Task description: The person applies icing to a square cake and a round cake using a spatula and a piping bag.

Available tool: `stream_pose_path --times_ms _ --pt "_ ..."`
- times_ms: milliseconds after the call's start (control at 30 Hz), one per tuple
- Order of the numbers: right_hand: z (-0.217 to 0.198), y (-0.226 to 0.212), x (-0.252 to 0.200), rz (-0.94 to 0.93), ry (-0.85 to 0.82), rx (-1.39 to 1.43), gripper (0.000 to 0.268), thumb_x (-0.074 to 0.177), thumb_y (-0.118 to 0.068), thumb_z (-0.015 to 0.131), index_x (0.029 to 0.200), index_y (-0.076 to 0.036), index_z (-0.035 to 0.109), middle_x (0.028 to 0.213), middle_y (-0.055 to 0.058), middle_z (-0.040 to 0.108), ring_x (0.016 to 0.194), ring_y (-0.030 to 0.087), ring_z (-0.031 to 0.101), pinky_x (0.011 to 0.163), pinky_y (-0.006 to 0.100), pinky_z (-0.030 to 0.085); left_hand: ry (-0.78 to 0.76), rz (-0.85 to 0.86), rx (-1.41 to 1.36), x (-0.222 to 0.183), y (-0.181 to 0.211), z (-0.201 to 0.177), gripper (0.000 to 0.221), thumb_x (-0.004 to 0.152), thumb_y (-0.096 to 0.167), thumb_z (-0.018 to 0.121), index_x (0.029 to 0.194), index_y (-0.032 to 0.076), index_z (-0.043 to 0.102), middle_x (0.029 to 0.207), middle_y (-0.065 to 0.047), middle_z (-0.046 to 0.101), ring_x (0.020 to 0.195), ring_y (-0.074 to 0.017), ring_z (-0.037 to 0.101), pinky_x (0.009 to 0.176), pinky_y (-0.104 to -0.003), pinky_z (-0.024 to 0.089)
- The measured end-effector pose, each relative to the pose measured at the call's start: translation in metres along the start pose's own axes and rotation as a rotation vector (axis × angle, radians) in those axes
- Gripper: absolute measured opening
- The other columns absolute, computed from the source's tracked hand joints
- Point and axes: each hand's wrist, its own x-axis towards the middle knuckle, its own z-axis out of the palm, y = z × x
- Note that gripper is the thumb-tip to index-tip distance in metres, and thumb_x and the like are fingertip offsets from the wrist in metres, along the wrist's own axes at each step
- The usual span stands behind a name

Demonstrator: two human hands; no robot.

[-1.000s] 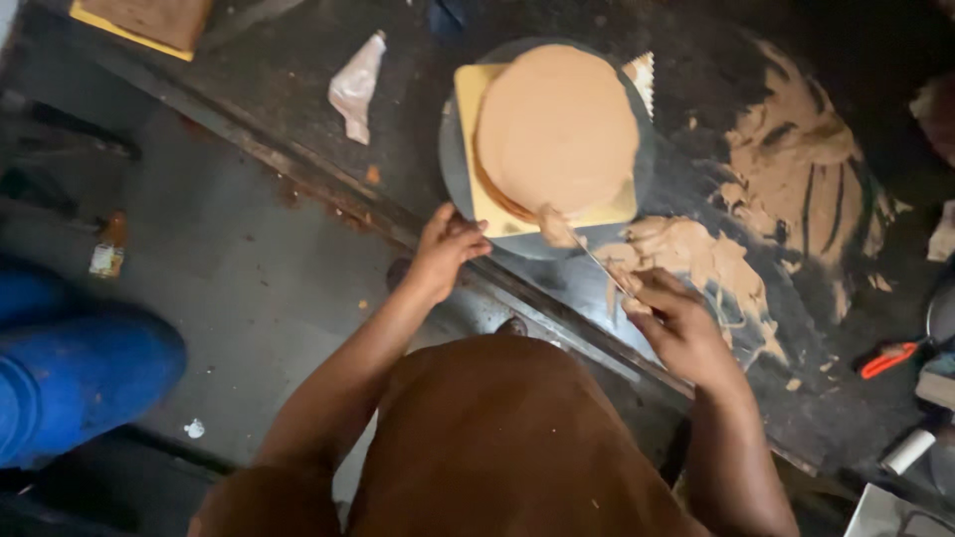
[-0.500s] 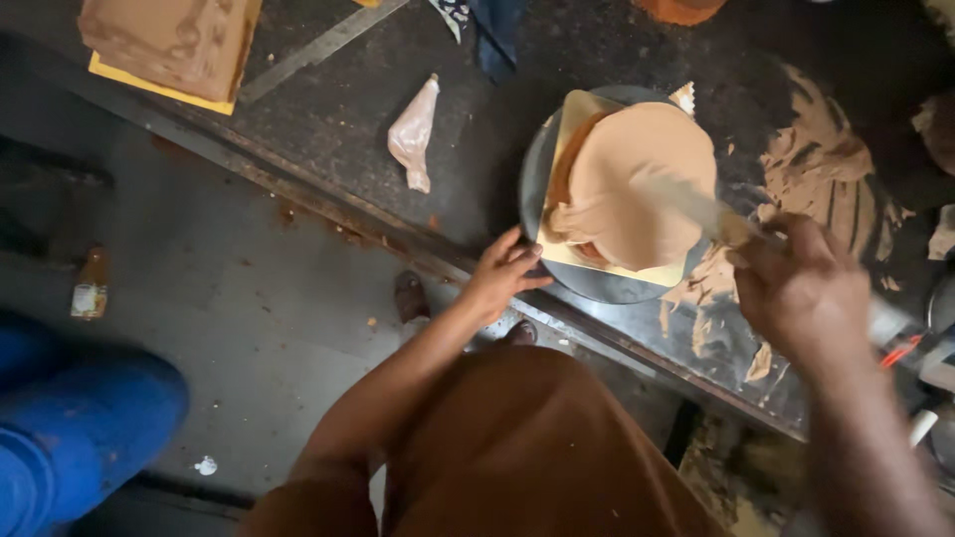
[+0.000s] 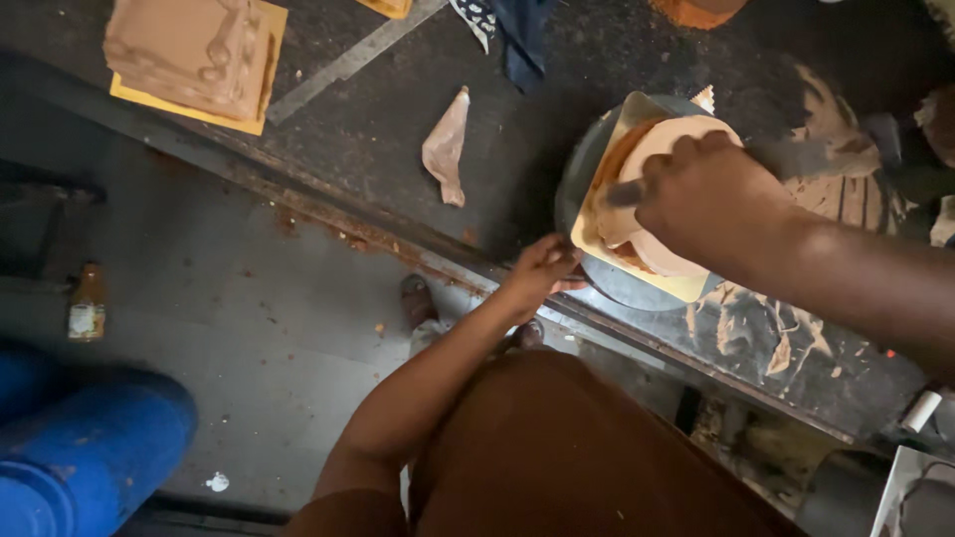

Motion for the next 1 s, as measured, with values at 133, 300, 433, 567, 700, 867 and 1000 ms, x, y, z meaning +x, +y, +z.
stream_pose_path --times_ms 133,300,433,567,700,867,1000 --pt "0.0 0.001 -0.003 -0.006 -0.126 0.108 0.014 0.09 -0.016 0.069 0.102 -0.01 0.073 0.111 0.008 0.067 0.102 0.023 0.067 0.086 0.036 0.056 0.027 0.028 0.028 0.002 0.011 0.003 0.035 0.103 0.018 0.062 0.132 -0.001 0.058 0.118 -0.011 0.066 0.104 -0.0202 0.065 0.089 -0.042 0.06" --pt "0.009 0.005 0.004 0.038 -0.063 -0.008 0.018 0.084 -0.015 0.073 0.101 -0.009 0.073 0.111 0.008 0.067 0.104 0.025 0.066 0.085 0.036 0.057 0.075 0.0 0.124 0.006 0.013 0.006 0.036 0.102 0.022 0.062 0.131 -0.001 0.059 0.117 -0.012 0.068 0.104 -0.0219 0.068 0.089 -0.042 0.062" --pt "0.019 0.002 0.008 -0.05 -0.033 0.027 0.021 0.077 -0.017 0.075 0.098 -0.013 0.075 0.111 0.008 0.067 0.101 0.024 0.067 0.084 0.038 0.057 0.13 -0.008 0.09 0.011 0.016 0.006 0.039 0.101 0.023 0.064 0.131 0.0 0.059 0.117 -0.011 0.067 0.104 -0.0208 0.067 0.087 -0.041 0.061" --pt "0.022 0.011 0.01 0.053 -0.048 0.008 0.017 0.085 -0.017 0.072 0.1 -0.01 0.074 0.107 0.008 0.068 0.101 0.023 0.067 0.082 0.036 0.057 0.094 -0.019 0.081 0.01 0.007 0.007 0.034 0.104 0.022 0.065 0.124 -0.005 0.059 0.11 -0.012 0.065 0.101 -0.0213 0.067 0.089 -0.043 0.064" --pt "0.025 0.003 0.006 0.03 -0.147 0.137 0.014 0.089 -0.016 0.07 0.101 -0.011 0.074 0.105 0.008 0.071 0.101 0.024 0.069 0.084 0.038 0.057 0.12 0.029 0.112 0.014 0.017 0.005 0.035 0.104 0.021 0.065 0.131 -0.001 0.062 0.105 -0.011 0.065 0.093 -0.0206 0.063 0.083 -0.041 0.059" --pt "0.032 0.019 0.017 0.062 0.105 -0.087 0.016 0.082 -0.024 0.072 0.094 -0.015 0.076 0.106 0.006 0.069 0.101 0.024 0.068 0.08 0.038 0.056 0.061 0.004 0.103 0.007 0.009 0.003 0.031 0.1 0.018 0.067 0.123 -0.002 0.061 0.113 -0.009 0.068 0.105 -0.0208 0.068 0.092 -0.042 0.064" --pt "0.027 0.012 0.009 0.096 -0.036 0.05 0.017 0.088 -0.018 0.07 0.102 -0.009 0.073 0.103 0.009 0.071 0.098 0.024 0.07 0.08 0.038 0.058 0.056 0.016 0.114 0.008 0.015 0.009 0.039 0.097 0.02 0.067 0.132 0.002 0.059 0.114 -0.006 0.067 0.104 -0.0185 0.066 0.088 -0.04 0.06"
